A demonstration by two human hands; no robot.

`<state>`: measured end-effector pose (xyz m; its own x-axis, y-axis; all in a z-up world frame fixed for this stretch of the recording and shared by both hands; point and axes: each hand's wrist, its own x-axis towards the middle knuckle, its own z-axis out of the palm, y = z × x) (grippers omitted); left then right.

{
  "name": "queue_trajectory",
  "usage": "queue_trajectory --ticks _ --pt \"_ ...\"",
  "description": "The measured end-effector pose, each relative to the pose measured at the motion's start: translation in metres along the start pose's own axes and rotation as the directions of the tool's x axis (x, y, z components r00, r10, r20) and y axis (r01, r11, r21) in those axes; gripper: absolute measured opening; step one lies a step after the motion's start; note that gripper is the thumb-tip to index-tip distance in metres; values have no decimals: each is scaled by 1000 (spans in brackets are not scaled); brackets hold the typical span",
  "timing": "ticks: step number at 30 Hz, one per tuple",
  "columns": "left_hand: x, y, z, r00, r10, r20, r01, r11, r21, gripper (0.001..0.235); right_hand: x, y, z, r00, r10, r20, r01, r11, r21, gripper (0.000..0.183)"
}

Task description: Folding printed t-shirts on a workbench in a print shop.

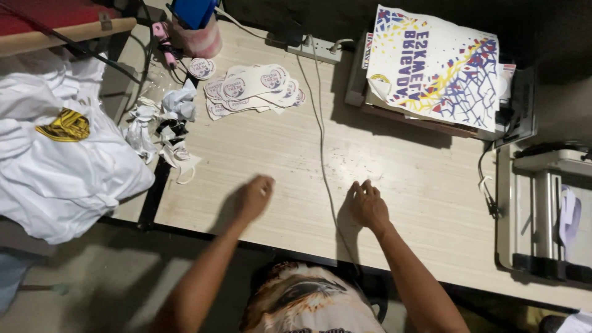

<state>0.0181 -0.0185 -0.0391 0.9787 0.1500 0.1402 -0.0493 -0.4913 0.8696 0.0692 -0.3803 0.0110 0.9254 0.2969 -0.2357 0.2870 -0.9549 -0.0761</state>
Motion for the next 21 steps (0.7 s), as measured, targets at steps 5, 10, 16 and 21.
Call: queue_trajectory --ticks 5,10,16,21 --pt "-74 42 61 998 -39 53 43 995 -86 10 -3 8 4 995 -62 -73 62 998 -4 63" --pt "-107 73 89 994 -106 37 108 992 -66 10 -7 17 -1 971 -107 -212 119 992 45 29" --pt "-108 97 90 948 -319 8 318 939 -133 16 12 36 -5 998 -56 42 58 996 -63 23" --pt "-92 112 41 966 -221 -131 207 972 -115 32 26 39 -11 997 -56 50 56 998 14 24"
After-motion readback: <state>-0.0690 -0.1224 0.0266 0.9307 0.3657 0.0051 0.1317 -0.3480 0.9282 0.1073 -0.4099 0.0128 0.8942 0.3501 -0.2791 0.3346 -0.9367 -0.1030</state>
